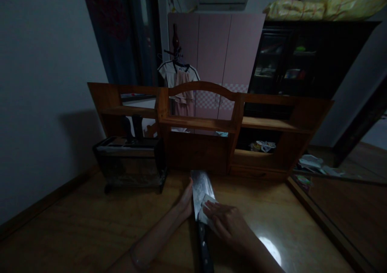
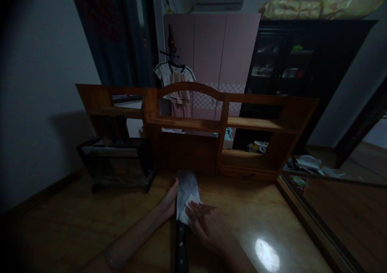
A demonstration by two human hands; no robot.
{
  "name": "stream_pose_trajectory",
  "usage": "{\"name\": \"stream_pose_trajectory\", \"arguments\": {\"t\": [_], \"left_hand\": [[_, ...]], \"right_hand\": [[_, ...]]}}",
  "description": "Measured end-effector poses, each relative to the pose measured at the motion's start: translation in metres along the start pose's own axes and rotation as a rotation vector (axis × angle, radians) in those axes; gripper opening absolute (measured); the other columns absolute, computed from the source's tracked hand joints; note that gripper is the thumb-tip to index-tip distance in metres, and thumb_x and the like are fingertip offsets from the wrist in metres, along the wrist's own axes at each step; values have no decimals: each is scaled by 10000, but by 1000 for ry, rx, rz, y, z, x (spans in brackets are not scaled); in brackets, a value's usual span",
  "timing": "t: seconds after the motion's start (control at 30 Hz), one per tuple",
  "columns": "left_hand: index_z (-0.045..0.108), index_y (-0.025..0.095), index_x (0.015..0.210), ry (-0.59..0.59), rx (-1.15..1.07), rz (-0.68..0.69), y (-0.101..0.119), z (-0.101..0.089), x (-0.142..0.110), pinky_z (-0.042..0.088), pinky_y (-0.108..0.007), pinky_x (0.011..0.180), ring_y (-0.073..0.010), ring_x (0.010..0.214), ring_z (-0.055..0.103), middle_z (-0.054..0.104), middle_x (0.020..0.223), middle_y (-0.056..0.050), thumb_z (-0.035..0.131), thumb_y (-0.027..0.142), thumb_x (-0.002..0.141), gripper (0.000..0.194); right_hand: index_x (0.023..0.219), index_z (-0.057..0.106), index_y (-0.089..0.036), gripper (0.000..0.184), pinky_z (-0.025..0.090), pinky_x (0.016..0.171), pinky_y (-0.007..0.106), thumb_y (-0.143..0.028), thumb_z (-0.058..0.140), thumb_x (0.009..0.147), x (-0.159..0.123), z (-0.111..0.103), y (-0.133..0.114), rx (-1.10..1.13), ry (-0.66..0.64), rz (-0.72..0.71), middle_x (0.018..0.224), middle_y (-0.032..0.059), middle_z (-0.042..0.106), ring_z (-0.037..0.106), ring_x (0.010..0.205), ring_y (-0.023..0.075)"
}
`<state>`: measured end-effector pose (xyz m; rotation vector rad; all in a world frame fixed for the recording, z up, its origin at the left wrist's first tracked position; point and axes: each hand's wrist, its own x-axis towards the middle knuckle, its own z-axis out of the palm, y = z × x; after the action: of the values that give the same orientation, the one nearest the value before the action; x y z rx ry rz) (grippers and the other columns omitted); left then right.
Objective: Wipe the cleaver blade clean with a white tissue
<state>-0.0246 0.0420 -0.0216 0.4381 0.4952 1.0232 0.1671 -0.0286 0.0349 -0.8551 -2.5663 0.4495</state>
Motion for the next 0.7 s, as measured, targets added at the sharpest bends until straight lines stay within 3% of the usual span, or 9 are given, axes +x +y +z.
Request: {"name": "stream_pose_trajectory", "arguments": {"t": [0.2, 0.37, 0.5, 0.63, 0.7], "left_hand": [[657, 51, 1066, 9, 1, 25, 0, 4, -2, 411, -433, 1022, -316, 1024, 645, 695, 1051, -208, 334, 645, 919, 692], [668, 25, 1046, -39, 23, 15, -1, 4, -2, 438, -431, 992, -314, 960, 663, 697, 1022, -223, 315, 665, 912, 743], [661, 17, 1081, -30, 24, 22, -2, 2, -1, 439, -440, 992, -312, 965, 662, 694, 1048, -223, 342, 670, 904, 748], [661, 27, 1085, -58, 18, 28, -1, 2, -1, 434, -439, 999, -305, 968, 663, 696, 1060, -212, 345, 668, 905, 737], [663, 37, 1078, -45, 9, 32, -1, 3, -1, 428, -437, 1007, -307, 987, 659, 699, 1056, -206, 344, 664, 907, 724]], "right_hand": [[1230, 616, -231, 359, 485, 949, 324, -252, 351, 989, -3, -1, 5, -118, 90, 163, 1234, 75, 670, 657, 1079, 214], [992, 666, -203, 327, 486, 791, 272, -269, 346, 984, -1, 3, 3, -166, 100, 235, 957, 66, 741, 701, 846, 189], [958, 666, -198, 285, 462, 728, 265, -244, 385, 953, -1, 9, 4, -227, 129, 278, 895, 63, 737, 695, 798, 189], [827, 679, -188, 367, 467, 679, 262, -258, 349, 971, -1, 12, 9, -264, 184, 340, 780, 70, 729, 688, 704, 181], [944, 698, -172, 383, 498, 717, 276, -259, 327, 976, -1, 12, 13, -252, 241, 348, 873, 101, 744, 702, 770, 197]]}}
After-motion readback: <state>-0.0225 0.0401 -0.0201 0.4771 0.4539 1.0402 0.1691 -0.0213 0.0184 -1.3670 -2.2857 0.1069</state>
